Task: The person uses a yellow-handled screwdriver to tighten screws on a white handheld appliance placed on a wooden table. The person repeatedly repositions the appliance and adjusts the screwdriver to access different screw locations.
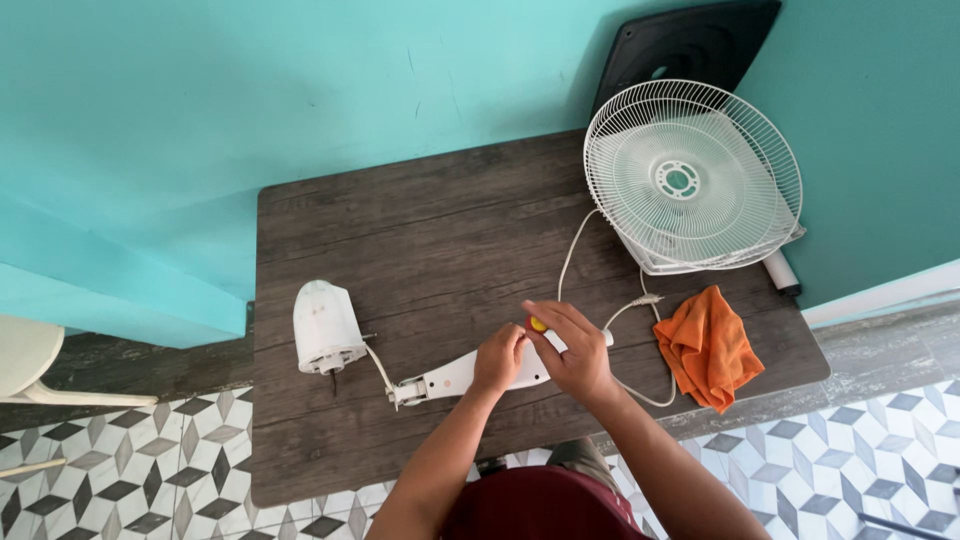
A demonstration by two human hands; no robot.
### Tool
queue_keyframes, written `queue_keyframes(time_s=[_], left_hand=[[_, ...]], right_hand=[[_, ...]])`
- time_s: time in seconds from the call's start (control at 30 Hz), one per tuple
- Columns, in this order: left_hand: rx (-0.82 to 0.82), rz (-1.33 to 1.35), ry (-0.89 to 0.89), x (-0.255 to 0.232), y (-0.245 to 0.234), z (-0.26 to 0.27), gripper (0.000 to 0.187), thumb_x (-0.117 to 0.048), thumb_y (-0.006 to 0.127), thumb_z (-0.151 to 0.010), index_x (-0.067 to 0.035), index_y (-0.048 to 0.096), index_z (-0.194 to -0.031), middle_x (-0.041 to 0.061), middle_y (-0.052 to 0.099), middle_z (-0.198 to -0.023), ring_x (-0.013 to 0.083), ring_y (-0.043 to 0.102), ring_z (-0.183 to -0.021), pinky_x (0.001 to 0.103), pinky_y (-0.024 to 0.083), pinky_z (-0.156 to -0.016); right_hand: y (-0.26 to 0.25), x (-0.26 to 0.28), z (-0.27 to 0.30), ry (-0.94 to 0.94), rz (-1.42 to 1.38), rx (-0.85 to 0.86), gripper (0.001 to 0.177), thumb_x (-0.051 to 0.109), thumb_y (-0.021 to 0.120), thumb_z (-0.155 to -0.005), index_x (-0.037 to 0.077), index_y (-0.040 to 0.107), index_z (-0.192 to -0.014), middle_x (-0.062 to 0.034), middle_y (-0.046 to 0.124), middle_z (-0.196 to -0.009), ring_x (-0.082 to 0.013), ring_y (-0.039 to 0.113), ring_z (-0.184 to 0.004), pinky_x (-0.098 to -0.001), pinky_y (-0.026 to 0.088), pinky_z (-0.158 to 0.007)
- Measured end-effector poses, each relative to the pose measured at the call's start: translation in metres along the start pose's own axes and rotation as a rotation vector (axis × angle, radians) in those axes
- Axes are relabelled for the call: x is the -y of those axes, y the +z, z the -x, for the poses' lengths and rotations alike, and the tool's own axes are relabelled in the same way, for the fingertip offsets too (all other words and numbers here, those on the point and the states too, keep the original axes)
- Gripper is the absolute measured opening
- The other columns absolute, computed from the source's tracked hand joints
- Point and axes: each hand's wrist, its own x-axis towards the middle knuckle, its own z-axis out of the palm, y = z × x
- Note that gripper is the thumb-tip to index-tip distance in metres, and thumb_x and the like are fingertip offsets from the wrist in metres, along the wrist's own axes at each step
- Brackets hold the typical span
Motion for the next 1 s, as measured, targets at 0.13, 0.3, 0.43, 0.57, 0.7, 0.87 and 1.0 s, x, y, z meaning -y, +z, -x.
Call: queue_keyframes(time_s=[0.13, 0.3, 0.43, 0.57, 0.7, 0.87, 1.0], left_hand=[[0.021, 0.003, -0.005, 0.003, -0.001, 0.005, 0.006, -0.011, 0.065, -0.092, -0.008, 0.061, -0.097, 0.01, 0.069, -0.092, 0.0347, 0.07, -0.081, 0.047, 0.055, -0.067], [0.013, -0.034, 0.029, 0.005, 0.002, 0.006, 0.01, -0.008, 0.066, -0.09, -0.008, 0.062, -0.099, 0.011, 0.068, -0.093, 0.0357, 0.069, -0.082, 0.048, 0.055, -0.067], [0.007, -0.062, -0.004, 0.005, 0.004, 0.003, 0.013, -0.008, 0.066, -0.089, -0.006, 0.062, -0.102, 0.01, 0.069, -0.093, 0.0339, 0.069, -0.082, 0.046, 0.055, -0.066], [0.042, -0.084, -0.05, 0.004, 0.003, 0.003, 0.014, -0.006, 0.065, -0.089, -0.007, 0.062, -0.102, 0.009, 0.069, -0.094, 0.0325, 0.07, -0.084, 0.046, 0.055, -0.067], [-0.028, -0.034, 0.032, -0.007, -0.003, 0.001, 0.02, -0.002, 0.064, -0.085, -0.01, 0.065, -0.103, 0.007, 0.073, -0.1, 0.0305, 0.072, -0.089, 0.043, 0.057, -0.07], [-0.011, 0.047, -0.045, -0.019, -0.012, 0.003, 0.031, -0.005, 0.07, -0.081, -0.007, 0.064, -0.112, 0.011, 0.072, -0.099, 0.0341, 0.07, -0.085, 0.045, 0.056, -0.067], [-0.039, 0.019, 0.066, -0.01, -0.007, 0.002, 0.026, -0.005, 0.066, -0.085, -0.008, 0.065, -0.111, 0.012, 0.073, -0.102, 0.0355, 0.071, -0.087, 0.046, 0.056, -0.071]], right_hand=[[0.004, 0.004, 0.003, -0.025, -0.032, -0.028, 0.041, -0.001, 0.079, -0.082, 0.003, 0.07, -0.121, -0.0148, 0.071, -0.12, -0.026, 0.074, -0.106, -0.0323, 0.062, -0.088], [0.009, -0.003, 0.005, 0.022, -0.048, -0.073, 0.035, 0.007, 0.089, -0.079, 0.008, 0.076, -0.112, -0.0083, 0.072, -0.105, -0.0198, 0.074, -0.091, -0.0276, 0.063, -0.077], [0.004, -0.01, -0.003, -0.071, -0.021, 0.052, 0.038, 0.004, 0.083, -0.083, 0.007, 0.073, -0.12, -0.0083, 0.075, -0.115, -0.0203, 0.075, -0.099, -0.0287, 0.063, -0.081], [-0.002, -0.013, -0.006, -0.033, -0.139, 0.159, 0.042, -0.002, 0.075, -0.087, 0.003, 0.07, -0.128, -0.0118, 0.073, -0.124, -0.0214, 0.076, -0.103, -0.0304, 0.064, -0.085], [-0.001, -0.019, -0.002, -0.056, -0.202, 0.147, 0.041, 0.001, 0.079, -0.08, 0.006, 0.071, -0.12, -0.0137, 0.069, -0.128, -0.023, 0.075, -0.102, -0.0305, 0.064, -0.082], [0.005, -0.029, 0.002, -0.014, -0.075, 0.103, 0.041, 0.01, 0.09, -0.078, 0.013, 0.079, -0.117, -0.0061, 0.069, -0.108, -0.0205, 0.073, -0.093, -0.0288, 0.061, -0.075], [-0.003, -0.031, -0.007, -0.02, -0.144, 0.154, 0.046, 0.005, 0.084, -0.082, 0.007, 0.073, -0.126, -0.0076, 0.074, -0.118, -0.0198, 0.077, -0.102, -0.0292, 0.064, -0.085]])
